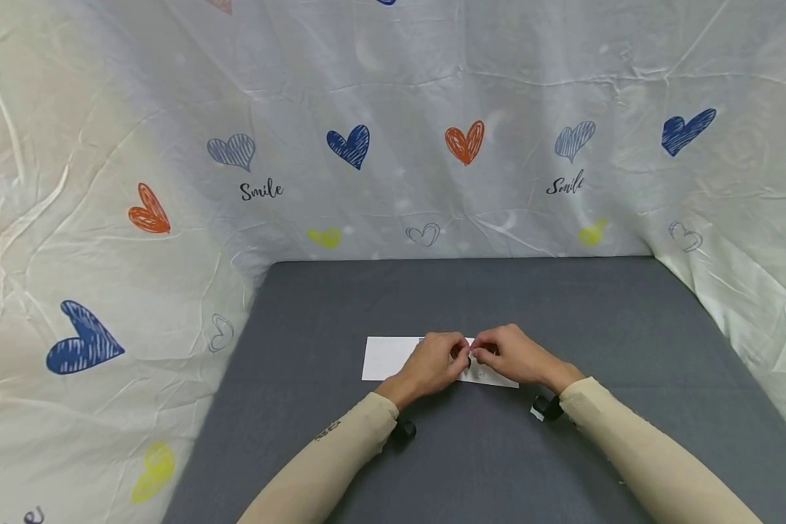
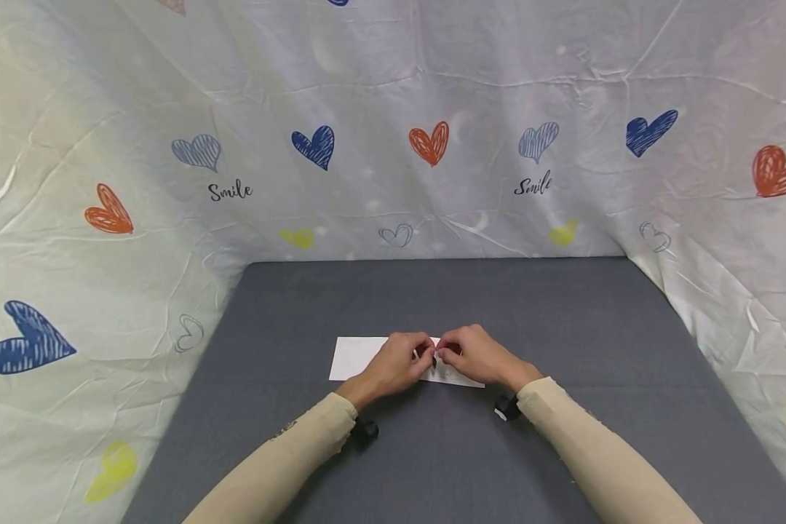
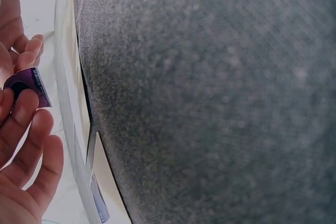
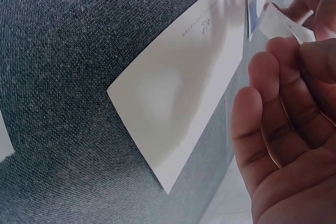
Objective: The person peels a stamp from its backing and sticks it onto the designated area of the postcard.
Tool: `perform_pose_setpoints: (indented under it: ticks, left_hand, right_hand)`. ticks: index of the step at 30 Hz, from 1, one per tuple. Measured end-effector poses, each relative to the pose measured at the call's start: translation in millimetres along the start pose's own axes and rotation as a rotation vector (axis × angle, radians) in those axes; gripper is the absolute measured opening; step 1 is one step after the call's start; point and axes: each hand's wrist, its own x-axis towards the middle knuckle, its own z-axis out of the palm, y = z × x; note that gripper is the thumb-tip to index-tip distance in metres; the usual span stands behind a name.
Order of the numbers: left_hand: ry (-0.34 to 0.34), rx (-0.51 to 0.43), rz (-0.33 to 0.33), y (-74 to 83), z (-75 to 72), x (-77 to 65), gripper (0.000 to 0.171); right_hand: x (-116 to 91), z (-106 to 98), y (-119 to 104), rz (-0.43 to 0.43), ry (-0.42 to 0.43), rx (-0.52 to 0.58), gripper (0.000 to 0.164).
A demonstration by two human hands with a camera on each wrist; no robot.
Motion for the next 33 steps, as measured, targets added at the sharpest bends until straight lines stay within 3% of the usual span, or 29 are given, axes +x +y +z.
perform_pose_setpoints:
  ticks: [22, 33]
  left_hand:
    - [0.05, 0.04, -0.034, -5.2, -5.1, -3.0, 0.009]
    - [0.05, 0.051, -0.069, -8.3, -7.8, -3.1, 0.009]
  right_hand:
    - [-13.3, -5.8, 13.5, 0.11, 0.1, -0.065, 0.014]
    - [-35.0, -27.9, 28.5, 0.175, 0.111, -0.106, 0.015]
